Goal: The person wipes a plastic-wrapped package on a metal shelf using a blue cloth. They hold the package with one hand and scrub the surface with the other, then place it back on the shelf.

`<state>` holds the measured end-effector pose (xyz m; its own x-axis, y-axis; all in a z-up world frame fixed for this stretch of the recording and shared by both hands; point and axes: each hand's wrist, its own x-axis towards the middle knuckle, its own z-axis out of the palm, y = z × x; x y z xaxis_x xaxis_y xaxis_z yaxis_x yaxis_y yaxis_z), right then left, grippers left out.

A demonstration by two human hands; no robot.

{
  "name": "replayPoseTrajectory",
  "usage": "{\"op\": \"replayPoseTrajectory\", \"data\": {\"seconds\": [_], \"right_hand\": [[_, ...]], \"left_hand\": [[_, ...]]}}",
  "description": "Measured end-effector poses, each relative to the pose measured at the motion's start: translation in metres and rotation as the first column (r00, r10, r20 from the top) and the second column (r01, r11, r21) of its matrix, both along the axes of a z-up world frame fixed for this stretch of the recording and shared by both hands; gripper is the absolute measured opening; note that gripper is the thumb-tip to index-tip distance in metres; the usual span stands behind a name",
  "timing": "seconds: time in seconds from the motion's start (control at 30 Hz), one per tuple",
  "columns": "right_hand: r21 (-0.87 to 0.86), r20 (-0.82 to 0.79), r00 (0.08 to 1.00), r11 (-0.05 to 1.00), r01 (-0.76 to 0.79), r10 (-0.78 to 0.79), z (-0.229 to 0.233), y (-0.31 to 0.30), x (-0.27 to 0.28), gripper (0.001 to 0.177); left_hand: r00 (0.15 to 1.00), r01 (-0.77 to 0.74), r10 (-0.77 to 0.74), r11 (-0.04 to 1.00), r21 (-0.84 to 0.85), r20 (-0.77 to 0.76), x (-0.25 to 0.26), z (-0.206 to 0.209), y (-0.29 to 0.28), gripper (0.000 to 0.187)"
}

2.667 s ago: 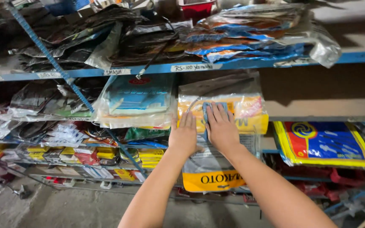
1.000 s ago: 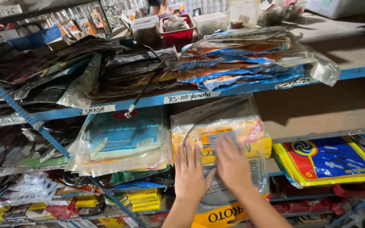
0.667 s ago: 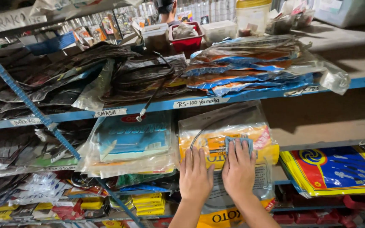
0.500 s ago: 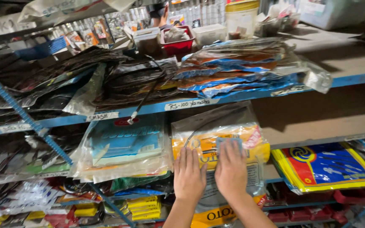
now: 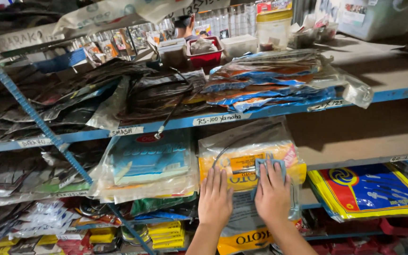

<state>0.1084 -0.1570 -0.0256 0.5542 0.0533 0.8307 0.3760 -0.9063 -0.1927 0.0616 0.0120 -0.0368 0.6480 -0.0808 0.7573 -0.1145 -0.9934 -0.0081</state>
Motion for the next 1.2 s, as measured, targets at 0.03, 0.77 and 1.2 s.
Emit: {"op": "replayPoseTrajectory", "data": {"seconds": [0.03, 0.77, 1.2], "right_hand": [[-0.003, 0.0, 1.0, 1.0, -0.002, 0.002, 0.019, 0.009, -0.014, 0.041], [-0.014, 0.154, 0.947, 0.959, -0.284, 0.283, 0.058, 0.036, -0.044, 0.038], [-0.012, 0.107, 0.992, 0.998, 0.066, -0.064, 0.021, -0.018, -0.009, 0.038]], "left_hand": [[1.0, -0.002, 0.002, 1.0, -0.003, 0.0, -0.002, -0.002, -0.001, 0.064], [0.999, 0.043, -0.041, 0.997, -0.063, 0.029, 0.0, -0.006, 0.004, 0.056], [0.992, 0.081, -0.09, 0.992, -0.096, -0.094, -0.013, 0.013, 0.007, 0.055]]}}
